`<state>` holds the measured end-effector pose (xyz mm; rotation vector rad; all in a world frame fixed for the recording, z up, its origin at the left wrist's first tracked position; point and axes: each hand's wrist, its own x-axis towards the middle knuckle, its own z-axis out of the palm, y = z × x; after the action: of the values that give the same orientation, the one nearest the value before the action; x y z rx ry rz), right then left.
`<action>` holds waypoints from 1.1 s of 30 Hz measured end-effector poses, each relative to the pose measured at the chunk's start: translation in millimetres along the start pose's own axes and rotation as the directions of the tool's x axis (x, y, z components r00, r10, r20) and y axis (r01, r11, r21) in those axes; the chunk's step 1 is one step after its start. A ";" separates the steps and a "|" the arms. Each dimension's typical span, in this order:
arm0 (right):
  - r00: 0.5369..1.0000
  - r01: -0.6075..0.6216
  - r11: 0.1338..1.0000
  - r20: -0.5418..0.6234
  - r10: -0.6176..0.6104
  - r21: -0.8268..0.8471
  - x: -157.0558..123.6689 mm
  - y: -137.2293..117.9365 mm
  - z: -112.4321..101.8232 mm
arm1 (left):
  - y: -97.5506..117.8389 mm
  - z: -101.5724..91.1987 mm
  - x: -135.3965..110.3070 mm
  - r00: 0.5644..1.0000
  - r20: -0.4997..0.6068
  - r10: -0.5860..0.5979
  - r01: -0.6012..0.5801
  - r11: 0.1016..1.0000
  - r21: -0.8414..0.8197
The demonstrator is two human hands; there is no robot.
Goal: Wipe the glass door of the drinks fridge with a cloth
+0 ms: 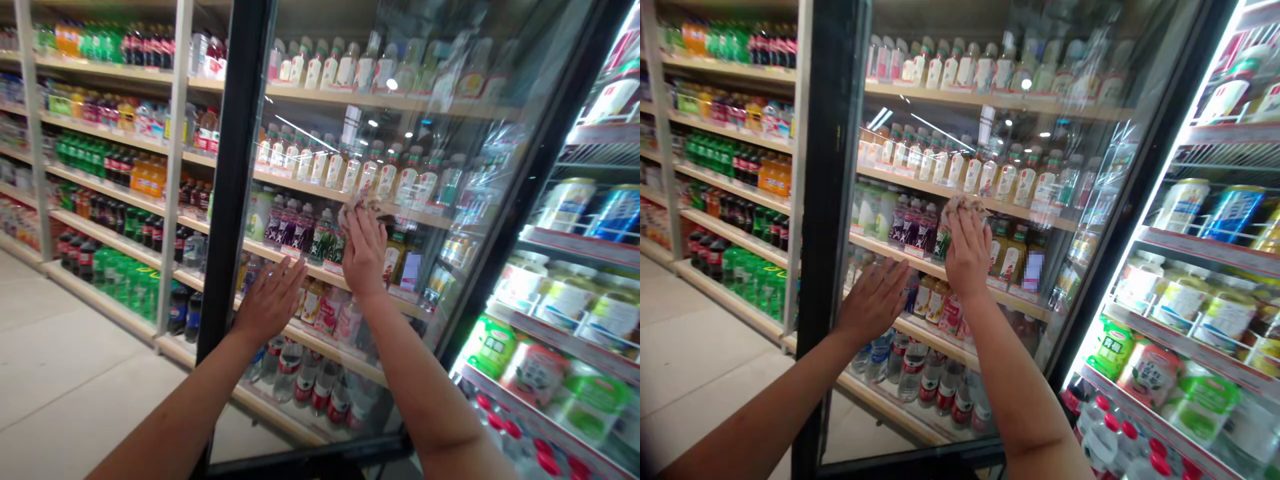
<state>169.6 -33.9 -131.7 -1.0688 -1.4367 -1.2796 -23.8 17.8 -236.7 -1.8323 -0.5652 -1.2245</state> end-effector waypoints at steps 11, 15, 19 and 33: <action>0.995 -0.082 0.995 -0.056 0.085 0.050 -17.5 40.6 -6.6 | -0.1 -2.2 1.2 1.000 0.019 -0.020 0.020 1.000 -0.010; 1.000 0.000 0.999 -0.024 0.001 0.040 -38.8 40.8 -10.7 | -0.1 -2.8 1.4 0.999 0.026 -0.025 0.025 1.000 -0.016; 1.000 0.012 1.000 -0.001 -0.012 -0.003 -38.2 59.1 -16.9 | -0.5 -1.7 0.9 0.999 0.031 -0.032 0.032 0.999 -0.011; 0.986 -0.160 0.983 -0.050 0.156 -0.092 -98.9 115.5 -43.6 | 1.7 -2.3 -0.9 1.000 0.011 -0.021 0.021 0.999 0.043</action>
<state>306.6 -70.6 -201.7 -1.1884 -1.2429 -1.2595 -24.1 15.1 -237.8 -1.8024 -0.6136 -1.2077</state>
